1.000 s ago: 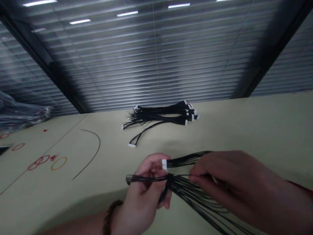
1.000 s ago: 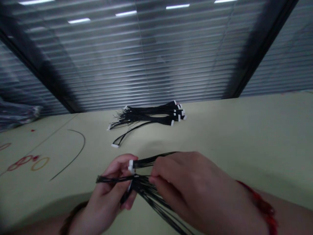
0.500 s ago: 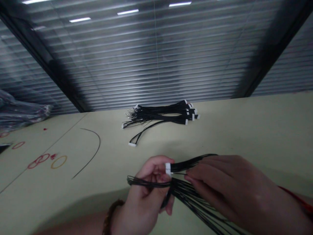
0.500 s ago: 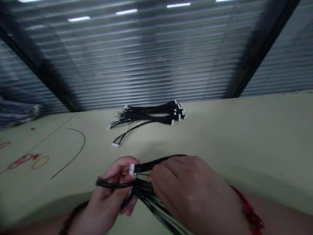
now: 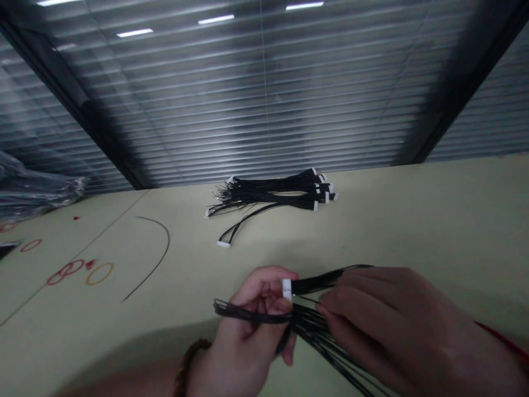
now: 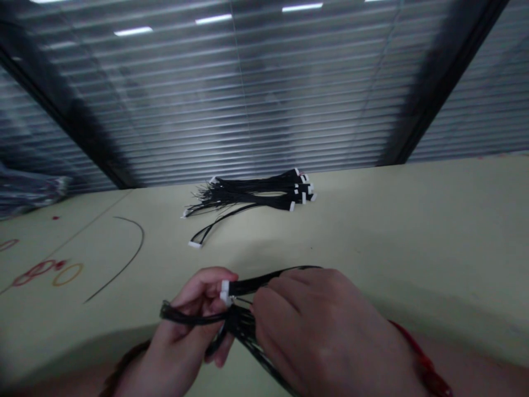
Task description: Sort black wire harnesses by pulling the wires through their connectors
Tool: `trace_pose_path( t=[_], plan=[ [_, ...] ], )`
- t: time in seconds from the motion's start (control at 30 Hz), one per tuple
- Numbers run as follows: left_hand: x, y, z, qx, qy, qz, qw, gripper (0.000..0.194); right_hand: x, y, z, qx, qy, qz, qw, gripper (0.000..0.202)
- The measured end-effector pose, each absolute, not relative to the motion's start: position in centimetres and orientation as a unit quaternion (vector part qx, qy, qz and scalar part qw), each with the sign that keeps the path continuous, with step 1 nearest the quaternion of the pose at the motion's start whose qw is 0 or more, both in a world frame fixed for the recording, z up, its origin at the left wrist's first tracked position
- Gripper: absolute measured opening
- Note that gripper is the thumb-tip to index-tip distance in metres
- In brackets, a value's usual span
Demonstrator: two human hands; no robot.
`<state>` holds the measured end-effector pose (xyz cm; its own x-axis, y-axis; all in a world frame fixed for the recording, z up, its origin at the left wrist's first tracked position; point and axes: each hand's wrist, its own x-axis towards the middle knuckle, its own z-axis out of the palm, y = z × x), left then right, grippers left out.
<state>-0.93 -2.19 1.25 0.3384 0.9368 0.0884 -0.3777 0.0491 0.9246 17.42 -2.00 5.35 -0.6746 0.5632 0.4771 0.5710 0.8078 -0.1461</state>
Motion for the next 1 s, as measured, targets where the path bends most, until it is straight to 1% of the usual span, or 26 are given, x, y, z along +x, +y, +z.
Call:
trace_pose_path(
  t=[0.2, 0.37, 0.47, 0.6, 0.63, 0.7, 0.8, 0.9, 1.0],
  plan=[
    [-1.0, -2.2, 1.3, 0.492, 0.29, 0.496, 0.654, 0.012, 17.2, -1.9, 5.3, -0.308, -0.915, 0.012, 0.261, 0.028],
    [-1.1, -2.1, 1.4, 0.51, 0.275, 0.475, 0.662, 0.01, 16.9, -2.1, 5.1, -0.321, -0.91, 0.001, 0.263, 0.031],
    [-1.1, -1.9, 1.2, 0.509, 0.294, 0.465, 0.662, 0.013, 16.9, -1.9, 5.1, -0.334, -0.906, 0.007, 0.259, 0.03],
    [-1.0, -1.5, 1.1, 0.487, 0.347, 0.474, 0.646, 0.012, 17.0, -1.7, 5.7, -0.354, -0.884, -0.087, 0.292, 0.018],
    [-0.9, -1.4, 1.1, 0.483, 0.359, 0.476, 0.642, 0.012, 17.0, -1.7, 5.8, -0.357, -0.88, -0.093, 0.298, 0.017],
    [-0.8, -1.4, 1.1, 0.475, 0.375, 0.477, 0.637, 0.014, 16.7, -2.1, 5.7, -0.374, -0.878, -0.051, 0.293, 0.015],
    [-0.7, -1.5, 1.1, 0.473, 0.374, 0.478, 0.639, 0.017, 16.1, -2.8, 4.9, -0.425, -0.87, 0.04, 0.247, 0.011],
    [-0.7, -1.6, 1.0, 0.48, 0.361, 0.478, 0.641, 0.016, 15.8, -3.2, 4.0, -0.448, -0.862, 0.067, 0.225, 0.011],
    [-0.7, -1.7, 1.0, 0.478, 0.369, 0.475, 0.64, 0.015, 15.8, -3.3, 3.8, -0.46, -0.854, 0.077, 0.231, 0.012]
  ],
)
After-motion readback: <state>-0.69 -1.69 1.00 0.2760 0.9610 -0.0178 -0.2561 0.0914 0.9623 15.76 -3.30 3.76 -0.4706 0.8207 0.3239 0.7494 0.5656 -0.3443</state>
